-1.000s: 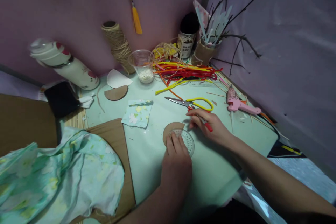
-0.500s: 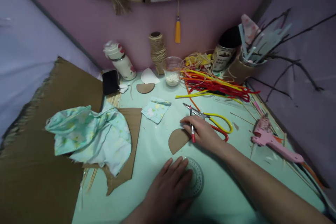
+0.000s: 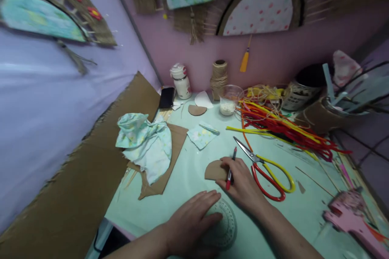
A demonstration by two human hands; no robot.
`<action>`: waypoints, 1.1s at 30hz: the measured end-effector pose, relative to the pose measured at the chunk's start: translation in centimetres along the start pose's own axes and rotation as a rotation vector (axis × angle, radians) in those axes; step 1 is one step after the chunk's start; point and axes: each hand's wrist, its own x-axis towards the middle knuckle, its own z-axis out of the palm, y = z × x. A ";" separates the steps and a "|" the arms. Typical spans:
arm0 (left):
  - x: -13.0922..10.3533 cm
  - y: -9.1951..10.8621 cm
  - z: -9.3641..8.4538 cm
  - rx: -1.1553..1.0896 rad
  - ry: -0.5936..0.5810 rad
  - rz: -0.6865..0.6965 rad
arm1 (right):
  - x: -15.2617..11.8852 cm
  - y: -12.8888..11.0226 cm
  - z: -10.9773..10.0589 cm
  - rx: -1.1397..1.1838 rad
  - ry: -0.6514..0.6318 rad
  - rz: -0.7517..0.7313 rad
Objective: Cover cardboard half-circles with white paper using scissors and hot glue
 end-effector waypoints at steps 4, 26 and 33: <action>0.0 0.0 -0.2 -0.003 -0.027 -0.046 | 0.0 0.4 0.9 0.005 0.069 0.026; 0.5 -0.8 1.9 0.042 0.090 -0.111 | 0.2 1.6 1.7 -0.038 0.127 -0.023; 0.3 0.1 1.1 -0.067 0.187 -0.141 | 0.2 2.4 2.0 -0.077 0.127 -0.073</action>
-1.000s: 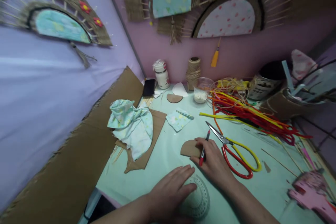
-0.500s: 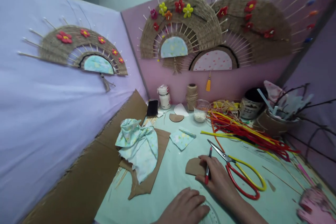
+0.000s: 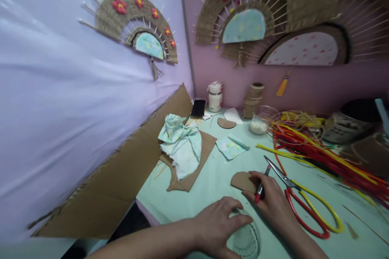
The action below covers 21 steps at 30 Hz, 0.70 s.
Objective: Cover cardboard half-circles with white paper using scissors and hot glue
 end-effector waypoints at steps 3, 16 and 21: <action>0.0 0.0 0.1 0.008 0.025 0.014 | 0.0 -0.1 -0.1 -0.014 0.009 -0.002; -0.1 0.3 -0.3 -0.008 -0.003 0.010 | 0.1 -0.6 -0.6 -0.030 -0.023 -0.007; -0.8 0.2 -0.3 0.038 0.059 -0.017 | 0.1 -1.4 -1.1 -0.007 -0.052 -0.004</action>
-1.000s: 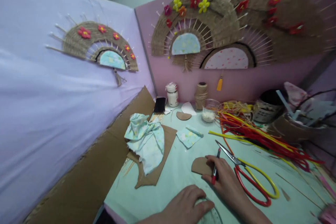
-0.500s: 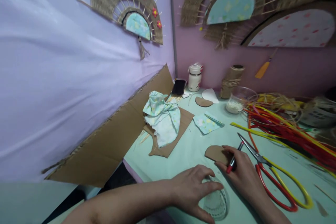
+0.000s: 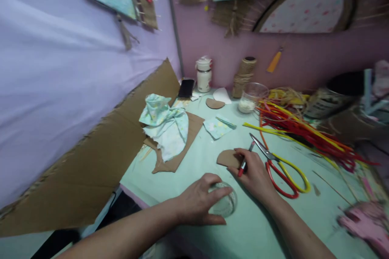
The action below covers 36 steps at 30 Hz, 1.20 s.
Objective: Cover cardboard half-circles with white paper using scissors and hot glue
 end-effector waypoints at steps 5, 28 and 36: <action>0.0 0.2 0.1 0.078 0.149 -0.124 | 0.1 -0.6 -0.5 0.013 -0.010 0.018; 3.7 -2.2 -1.4 0.297 0.288 -0.577 | 0.4 -0.5 -1.4 0.604 0.465 0.287; 3.5 -2.7 -1.2 0.270 0.347 -0.588 | 0.5 -0.3 -1.1 0.627 0.457 0.310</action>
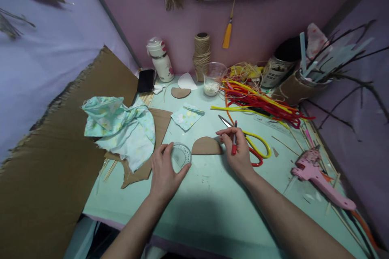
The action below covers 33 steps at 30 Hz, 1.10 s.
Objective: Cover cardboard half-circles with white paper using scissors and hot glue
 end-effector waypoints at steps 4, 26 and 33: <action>-0.1 -0.2 0.0 -0.061 0.033 -0.027 | -0.1 0.1 0.0 -0.015 -0.011 0.012; 0.0 -0.7 0.0 -0.651 0.178 -0.247 | 0.0 0.1 0.2 -0.106 -0.062 0.035; 0.2 -0.8 0.1 -0.645 0.163 -0.244 | 0.0 0.1 0.3 -0.041 -0.025 0.020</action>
